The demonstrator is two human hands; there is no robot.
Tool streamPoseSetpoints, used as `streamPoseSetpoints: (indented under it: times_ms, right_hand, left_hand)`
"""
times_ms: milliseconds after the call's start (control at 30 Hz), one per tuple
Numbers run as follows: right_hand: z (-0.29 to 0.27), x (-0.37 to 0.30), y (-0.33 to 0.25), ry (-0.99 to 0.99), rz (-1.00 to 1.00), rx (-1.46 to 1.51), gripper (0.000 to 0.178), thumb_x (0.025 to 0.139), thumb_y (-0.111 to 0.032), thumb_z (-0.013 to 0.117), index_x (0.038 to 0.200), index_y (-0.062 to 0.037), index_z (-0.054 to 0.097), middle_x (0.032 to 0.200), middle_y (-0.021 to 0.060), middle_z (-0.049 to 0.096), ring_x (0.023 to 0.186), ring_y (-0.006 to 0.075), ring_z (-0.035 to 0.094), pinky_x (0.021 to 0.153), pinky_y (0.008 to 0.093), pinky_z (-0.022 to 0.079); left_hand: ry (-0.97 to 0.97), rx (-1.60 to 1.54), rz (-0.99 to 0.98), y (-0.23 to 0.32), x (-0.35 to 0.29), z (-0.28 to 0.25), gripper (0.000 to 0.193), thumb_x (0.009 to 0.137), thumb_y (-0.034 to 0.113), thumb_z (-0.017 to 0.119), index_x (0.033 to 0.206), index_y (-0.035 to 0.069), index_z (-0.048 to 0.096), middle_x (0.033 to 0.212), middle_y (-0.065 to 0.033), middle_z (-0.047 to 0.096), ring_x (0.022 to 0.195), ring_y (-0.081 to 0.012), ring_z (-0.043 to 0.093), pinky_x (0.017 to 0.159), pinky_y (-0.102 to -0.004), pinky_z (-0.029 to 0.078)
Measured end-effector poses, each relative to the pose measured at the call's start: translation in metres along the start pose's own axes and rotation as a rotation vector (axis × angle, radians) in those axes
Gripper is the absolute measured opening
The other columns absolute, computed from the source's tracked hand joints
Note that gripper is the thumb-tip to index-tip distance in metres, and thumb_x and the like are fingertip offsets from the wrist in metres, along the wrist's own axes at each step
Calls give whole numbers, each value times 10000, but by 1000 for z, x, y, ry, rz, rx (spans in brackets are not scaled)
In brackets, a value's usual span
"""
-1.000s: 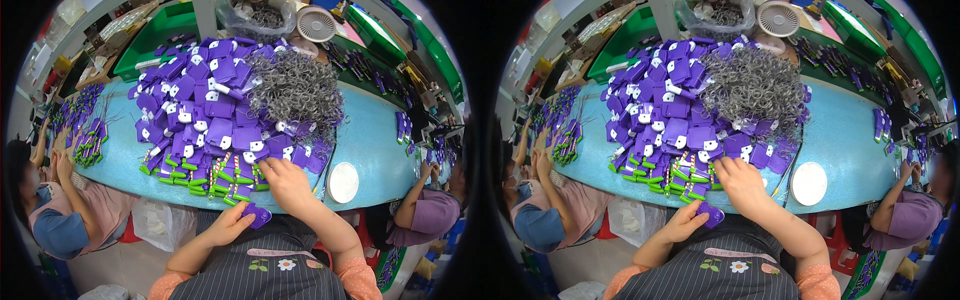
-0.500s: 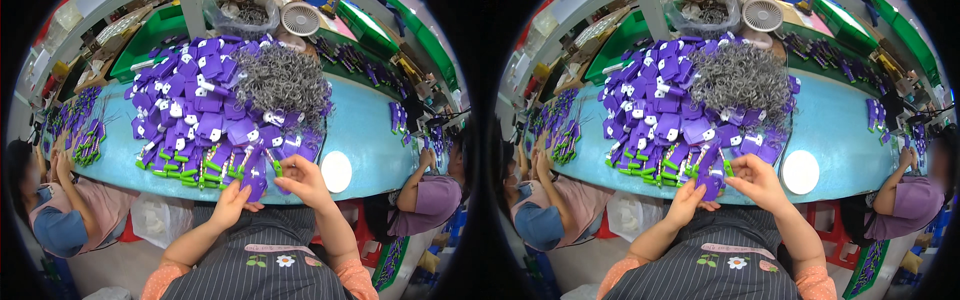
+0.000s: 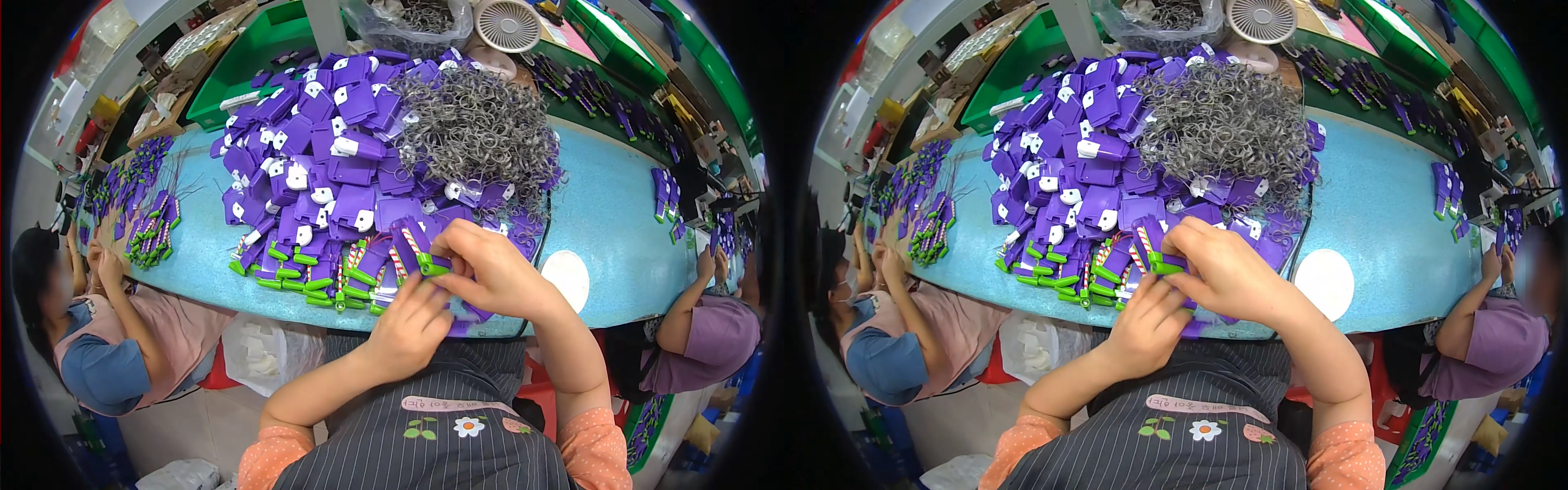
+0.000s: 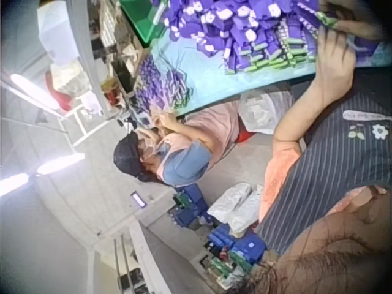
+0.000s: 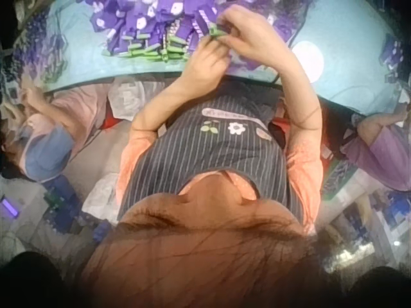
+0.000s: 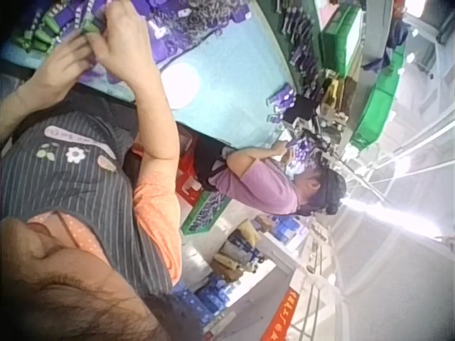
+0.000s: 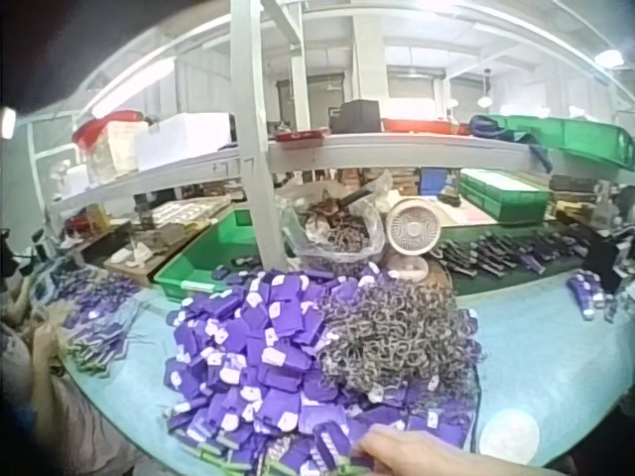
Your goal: The person assembles small purple plastic components by hand at a workbench. They pick up a purple plastic housing, insert a grey coiled wire into it, and then attach a green plastic piece to the bottom. The completed units are placed on the table, and the process is repeated continuously.
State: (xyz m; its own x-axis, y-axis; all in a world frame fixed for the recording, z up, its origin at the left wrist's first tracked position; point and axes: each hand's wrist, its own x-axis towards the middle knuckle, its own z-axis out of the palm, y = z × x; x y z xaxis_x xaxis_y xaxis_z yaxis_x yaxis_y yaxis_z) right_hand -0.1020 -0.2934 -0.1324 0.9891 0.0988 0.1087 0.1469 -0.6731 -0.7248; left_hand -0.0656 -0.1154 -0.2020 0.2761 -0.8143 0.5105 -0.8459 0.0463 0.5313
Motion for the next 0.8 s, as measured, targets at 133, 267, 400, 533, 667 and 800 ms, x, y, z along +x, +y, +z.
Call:
streamPoseSetpoints:
  times_ms: [133, 267, 400, 533, 667, 800]
  right_hand:
    - [-14, -5, -16, -136, -30, -111, 268, 718, -68, 647, 938, 14, 518, 844, 149, 523, 733, 308, 553, 616, 382, 452]
    - [-44, -6, -52, -300, 71, 95, 257, 727, -35, 664, 930, 16, 514, 847, 116, 525, 734, 231, 584, 633, 316, 461]
    - [-70, -22, -72, 180, 174, 752, 343, 675, 40, 700, 970, 42, 524, 842, 61, 545, 701, 101, 569, 607, 228, 456]
    - [-50, -73, -69, 491, 44, 1202, 363, 588, 57, 714, 878, 57, 497, 811, 198, 568, 662, 280, 640, 576, 360, 557]
    - [18, -103, -28, 193, 187, 1310, 329, 775, 58, 615, 1065, 2, 471, 981, 151, 561, 883, 252, 632, 765, 366, 527]
    - [87, -101, -5, 227, 276, 1304, 353, 850, 81, 545, 1170, -11, 426, 1074, 116, 560, 936, 212, 611, 827, 340, 501]
  left_hand:
    - [-64, 109, -85, -20, -4, 21, 235, 706, 43, 577, 927, -34, 563, 1023, -230, 560, 1107, -395, 496, 1014, -545, 300]
    - [-85, 39, -88, -27, -7, 25, 175, 727, 44, 569, 869, -43, 513, 1033, -254, 549, 1155, -408, 467, 1036, -546, 269]
    - [-41, 87, -119, -22, -2, 26, 137, 758, 32, 568, 840, -36, 480, 1168, -285, 520, 1198, -408, 443, 1033, -547, 264]
    - [247, -234, -259, -23, 6, 14, 138, 849, 54, 537, 943, -44, 516, 1160, -255, 545, 1091, -397, 538, 924, -510, 405]
    - [454, -1169, -603, 1, 8, 3, 287, 983, 188, 368, 1175, -6, 458, 1148, -192, 576, 1026, -303, 597, 849, -421, 497]
    - [457, -1676, -793, 29, 12, 11, 328, 1005, 257, 295, 1213, 17, 379, 1101, -186, 574, 1005, -285, 605, 855, -402, 506]
